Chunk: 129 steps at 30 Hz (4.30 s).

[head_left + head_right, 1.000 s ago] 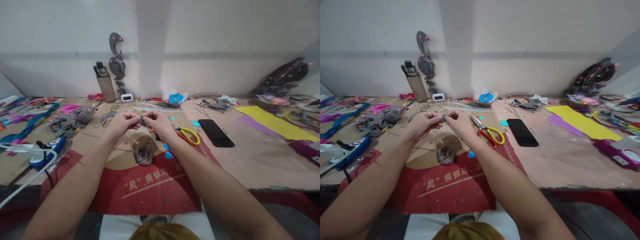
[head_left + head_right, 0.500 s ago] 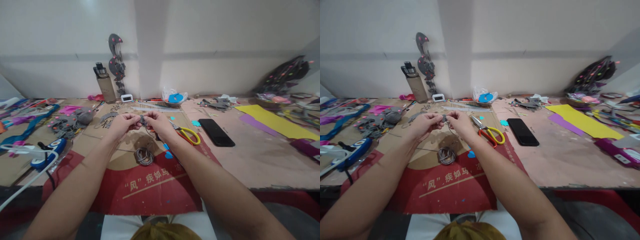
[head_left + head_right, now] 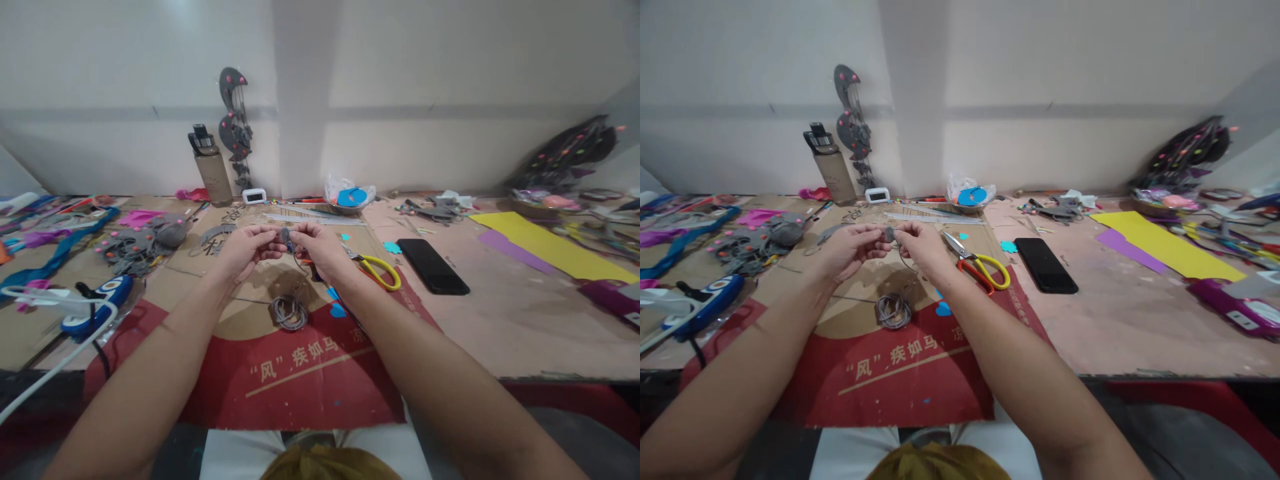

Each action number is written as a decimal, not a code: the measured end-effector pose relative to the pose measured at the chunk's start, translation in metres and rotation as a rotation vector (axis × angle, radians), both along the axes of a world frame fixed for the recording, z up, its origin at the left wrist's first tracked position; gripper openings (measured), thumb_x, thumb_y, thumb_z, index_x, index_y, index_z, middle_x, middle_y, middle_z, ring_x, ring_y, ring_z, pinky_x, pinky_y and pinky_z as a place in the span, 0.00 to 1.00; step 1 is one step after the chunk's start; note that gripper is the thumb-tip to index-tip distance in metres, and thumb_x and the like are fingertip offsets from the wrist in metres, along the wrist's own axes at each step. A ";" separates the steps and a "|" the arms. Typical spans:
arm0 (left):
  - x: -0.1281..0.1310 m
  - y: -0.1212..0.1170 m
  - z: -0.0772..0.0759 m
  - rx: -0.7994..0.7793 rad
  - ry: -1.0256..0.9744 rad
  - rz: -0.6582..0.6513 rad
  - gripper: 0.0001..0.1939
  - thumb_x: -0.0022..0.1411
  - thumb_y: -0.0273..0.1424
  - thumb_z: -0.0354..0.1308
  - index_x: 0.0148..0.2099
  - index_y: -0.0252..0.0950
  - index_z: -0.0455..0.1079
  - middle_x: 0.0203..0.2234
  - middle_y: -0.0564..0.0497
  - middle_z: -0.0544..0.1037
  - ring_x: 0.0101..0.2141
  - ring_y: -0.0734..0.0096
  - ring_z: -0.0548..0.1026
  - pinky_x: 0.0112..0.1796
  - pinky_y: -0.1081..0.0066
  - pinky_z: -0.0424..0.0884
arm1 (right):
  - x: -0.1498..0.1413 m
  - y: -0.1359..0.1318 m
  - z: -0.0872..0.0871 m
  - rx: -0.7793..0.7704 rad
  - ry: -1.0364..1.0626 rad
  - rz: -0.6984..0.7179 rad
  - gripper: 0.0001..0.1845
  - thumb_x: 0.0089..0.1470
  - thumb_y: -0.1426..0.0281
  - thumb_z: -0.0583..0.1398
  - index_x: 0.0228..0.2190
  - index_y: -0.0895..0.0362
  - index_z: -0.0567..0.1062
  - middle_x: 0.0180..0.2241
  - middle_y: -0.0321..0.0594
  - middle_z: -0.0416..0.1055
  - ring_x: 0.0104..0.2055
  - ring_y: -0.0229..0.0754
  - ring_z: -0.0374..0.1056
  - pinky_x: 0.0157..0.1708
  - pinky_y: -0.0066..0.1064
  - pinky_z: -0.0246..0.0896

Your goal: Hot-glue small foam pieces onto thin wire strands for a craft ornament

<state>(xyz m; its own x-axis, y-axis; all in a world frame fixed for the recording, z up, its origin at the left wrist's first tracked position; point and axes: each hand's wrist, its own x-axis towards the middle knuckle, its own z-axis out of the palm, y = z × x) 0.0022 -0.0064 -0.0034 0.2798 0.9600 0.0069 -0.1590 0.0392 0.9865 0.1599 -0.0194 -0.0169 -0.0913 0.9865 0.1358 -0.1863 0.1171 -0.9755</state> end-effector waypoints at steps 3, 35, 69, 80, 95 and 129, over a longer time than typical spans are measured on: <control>-0.005 0.006 -0.003 0.072 0.108 0.172 0.04 0.47 0.22 0.55 0.27 0.32 0.70 0.18 0.53 0.71 0.17 0.81 0.67 0.19 0.79 0.63 | 0.001 0.000 0.001 -0.018 -0.041 -0.009 0.10 0.43 0.64 0.61 0.25 0.55 0.66 0.16 0.27 0.58 0.17 0.30 0.55 0.18 0.23 0.48; -0.004 0.009 -0.008 0.127 0.298 -0.045 0.10 0.53 0.34 0.61 0.31 0.31 0.73 0.23 0.49 0.75 0.22 0.76 0.72 0.28 0.73 0.71 | 0.003 0.004 -0.002 -0.078 -0.071 0.020 0.09 0.43 0.66 0.60 0.22 0.56 0.64 0.14 0.26 0.57 0.14 0.28 0.50 0.16 0.22 0.45; -0.013 0.012 -0.009 0.006 0.100 0.234 0.15 0.41 0.38 0.68 0.25 0.31 0.70 0.20 0.51 0.74 0.18 0.80 0.68 0.22 0.76 0.68 | 0.022 -0.011 -0.004 0.163 -0.293 -0.224 0.15 0.47 0.69 0.54 0.40 0.53 0.65 0.36 0.39 0.70 0.30 0.39 0.68 0.32 0.32 0.66; -0.019 0.014 -0.005 0.000 0.105 0.277 0.15 0.42 0.38 0.67 0.25 0.31 0.71 0.21 0.52 0.73 0.18 0.81 0.66 0.20 0.78 0.68 | 0.015 -0.026 -0.009 0.298 -0.299 -0.006 0.09 0.53 0.66 0.55 0.38 0.54 0.67 0.33 0.37 0.68 0.26 0.34 0.60 0.27 0.28 0.60; -0.019 0.010 0.000 0.016 0.086 0.244 0.13 0.43 0.37 0.67 0.26 0.32 0.70 0.21 0.52 0.74 0.17 0.82 0.66 0.22 0.77 0.68 | 0.019 -0.023 -0.013 0.322 -0.433 -0.041 0.09 0.54 0.65 0.54 0.38 0.52 0.68 0.36 0.39 0.70 0.31 0.40 0.64 0.30 0.31 0.60; -0.021 0.015 -0.007 0.149 0.261 0.294 0.12 0.44 0.37 0.64 0.22 0.33 0.69 0.17 0.51 0.73 0.17 0.75 0.70 0.23 0.72 0.70 | 0.018 -0.032 -0.001 0.521 -0.742 -0.179 0.11 0.56 0.66 0.52 0.40 0.56 0.68 0.36 0.46 0.71 0.38 0.46 0.67 0.41 0.38 0.60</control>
<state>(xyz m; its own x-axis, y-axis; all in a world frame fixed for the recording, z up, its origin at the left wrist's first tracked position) -0.0187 0.0085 -0.0106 0.0045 0.9931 0.1174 0.1139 -0.1171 0.9866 0.1777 -0.0515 -0.0183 -0.1840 0.8250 0.5344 0.5286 0.5414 -0.6538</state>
